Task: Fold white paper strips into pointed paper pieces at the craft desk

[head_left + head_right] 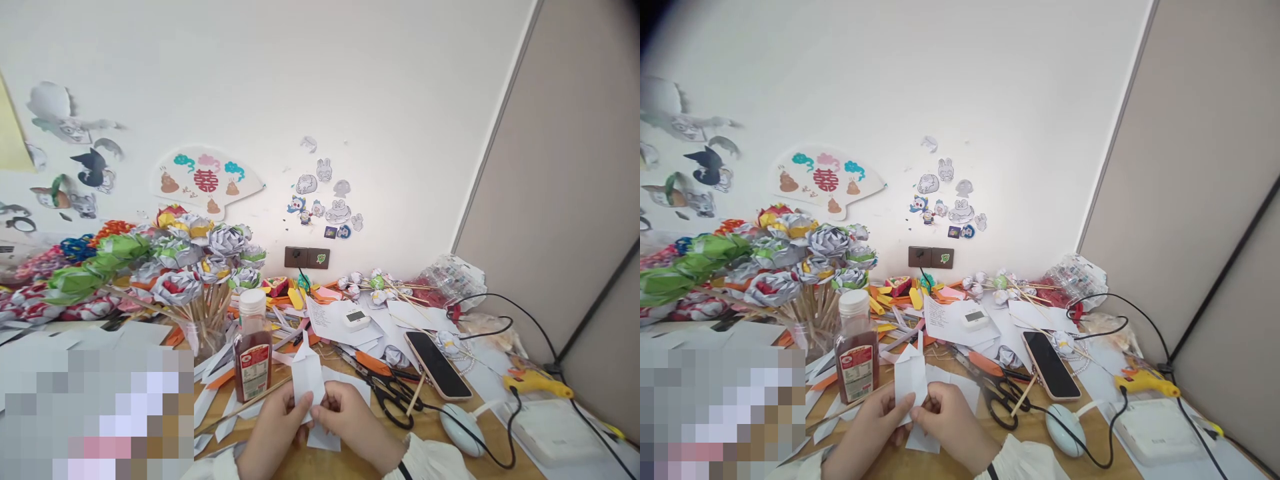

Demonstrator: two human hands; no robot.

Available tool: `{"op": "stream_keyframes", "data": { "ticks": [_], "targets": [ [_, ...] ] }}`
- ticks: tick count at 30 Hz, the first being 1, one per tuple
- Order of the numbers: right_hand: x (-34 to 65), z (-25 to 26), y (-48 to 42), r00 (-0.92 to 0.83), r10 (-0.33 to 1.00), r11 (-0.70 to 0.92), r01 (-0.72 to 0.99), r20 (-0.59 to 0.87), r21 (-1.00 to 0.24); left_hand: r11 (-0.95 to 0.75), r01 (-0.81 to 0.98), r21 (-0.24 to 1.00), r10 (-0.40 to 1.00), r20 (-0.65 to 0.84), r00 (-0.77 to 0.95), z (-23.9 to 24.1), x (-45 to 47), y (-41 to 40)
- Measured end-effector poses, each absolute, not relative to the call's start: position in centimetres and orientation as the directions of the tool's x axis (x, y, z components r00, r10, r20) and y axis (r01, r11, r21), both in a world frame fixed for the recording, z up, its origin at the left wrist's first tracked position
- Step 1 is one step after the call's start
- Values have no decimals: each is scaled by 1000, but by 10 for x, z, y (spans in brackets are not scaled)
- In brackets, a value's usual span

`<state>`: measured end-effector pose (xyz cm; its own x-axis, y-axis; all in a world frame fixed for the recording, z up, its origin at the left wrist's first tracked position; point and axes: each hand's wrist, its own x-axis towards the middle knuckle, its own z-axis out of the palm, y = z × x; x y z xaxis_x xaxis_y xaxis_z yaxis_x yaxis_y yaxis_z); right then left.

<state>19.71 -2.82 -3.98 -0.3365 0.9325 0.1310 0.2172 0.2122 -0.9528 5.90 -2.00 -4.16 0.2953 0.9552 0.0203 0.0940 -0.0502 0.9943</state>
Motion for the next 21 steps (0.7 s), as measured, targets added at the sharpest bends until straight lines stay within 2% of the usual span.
{"op": "stream_keyframes", "data": {
  "ticks": [4,9,14,17,21],
  "targets": [
    [196,-42,-28,-321,938,210,216,134,-953,-40,83,996,963,17,269,-40,59,-21],
    [200,-48,-22,-258,942,266,192,213,-944,-9,109,994,959,-22,283,-41,58,-20],
    [211,-47,-15,-181,932,353,244,315,-903,2,6,1000,938,-4,345,-45,58,-16],
    [216,-43,-15,-211,927,358,251,310,-899,35,2,999,947,-34,319,-43,53,-11],
    [218,-39,-16,-296,915,353,255,275,-900,65,-93,994,968,-40,246,-34,46,-8]
  ]
}}
